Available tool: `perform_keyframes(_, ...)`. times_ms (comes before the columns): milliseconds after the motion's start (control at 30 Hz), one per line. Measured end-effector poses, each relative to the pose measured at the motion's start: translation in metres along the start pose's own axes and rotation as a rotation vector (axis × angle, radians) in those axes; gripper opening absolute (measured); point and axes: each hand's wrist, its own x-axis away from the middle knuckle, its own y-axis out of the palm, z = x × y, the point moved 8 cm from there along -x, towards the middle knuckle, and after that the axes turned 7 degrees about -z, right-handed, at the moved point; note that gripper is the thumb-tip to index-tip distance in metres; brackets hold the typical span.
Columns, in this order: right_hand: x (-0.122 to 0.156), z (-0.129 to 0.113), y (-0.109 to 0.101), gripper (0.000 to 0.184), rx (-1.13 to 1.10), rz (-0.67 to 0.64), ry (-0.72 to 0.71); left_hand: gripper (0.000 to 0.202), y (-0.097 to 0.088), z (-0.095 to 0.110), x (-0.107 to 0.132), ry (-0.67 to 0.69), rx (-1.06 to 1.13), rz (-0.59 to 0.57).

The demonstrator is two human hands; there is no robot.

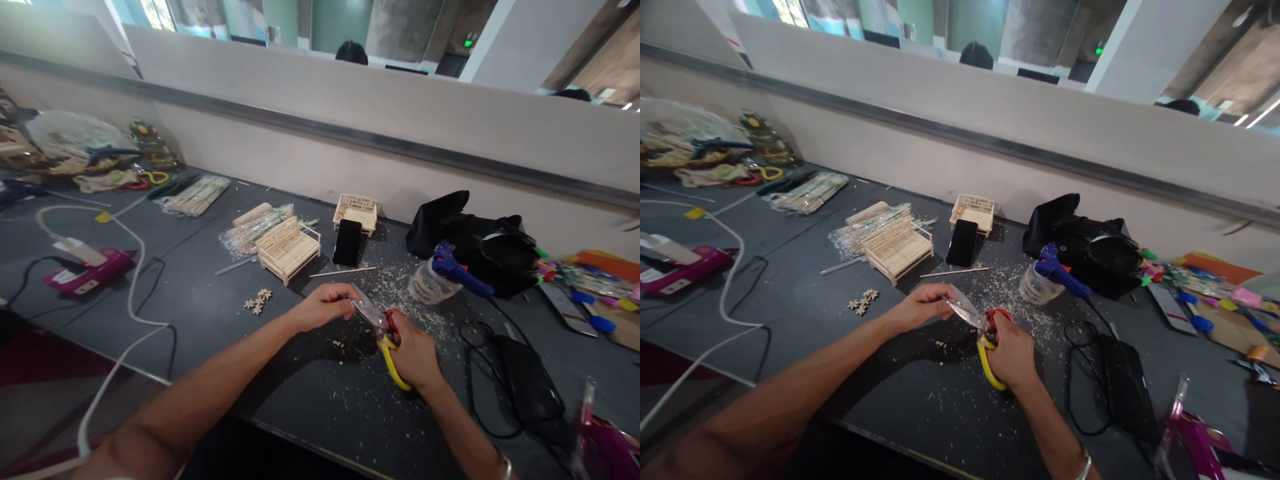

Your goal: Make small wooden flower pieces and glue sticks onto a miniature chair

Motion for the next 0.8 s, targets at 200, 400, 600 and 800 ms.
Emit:
perform_keyframes(200,0.003,0.0,0.0,0.007,0.028,0.062,-0.042,0.047,-0.001,-0.001,0.001,0.002,-0.034,0.013)
perform_keyframes(400,0.008,-0.006,-0.005,0.004,0.122,0.194,-0.097,0.047,-0.001,0.001,0.001,0.058,-0.028,0.032)
perform_keyframes(600,0.01,-0.011,-0.011,0.002,0.175,0.263,-0.097,0.047,-0.003,0.001,0.003,0.041,-0.046,0.054)
perform_keyframes(800,0.006,0.006,-0.007,0.015,0.023,0.256,0.01,0.041,-0.004,-0.005,0.001,-0.021,0.086,0.116)
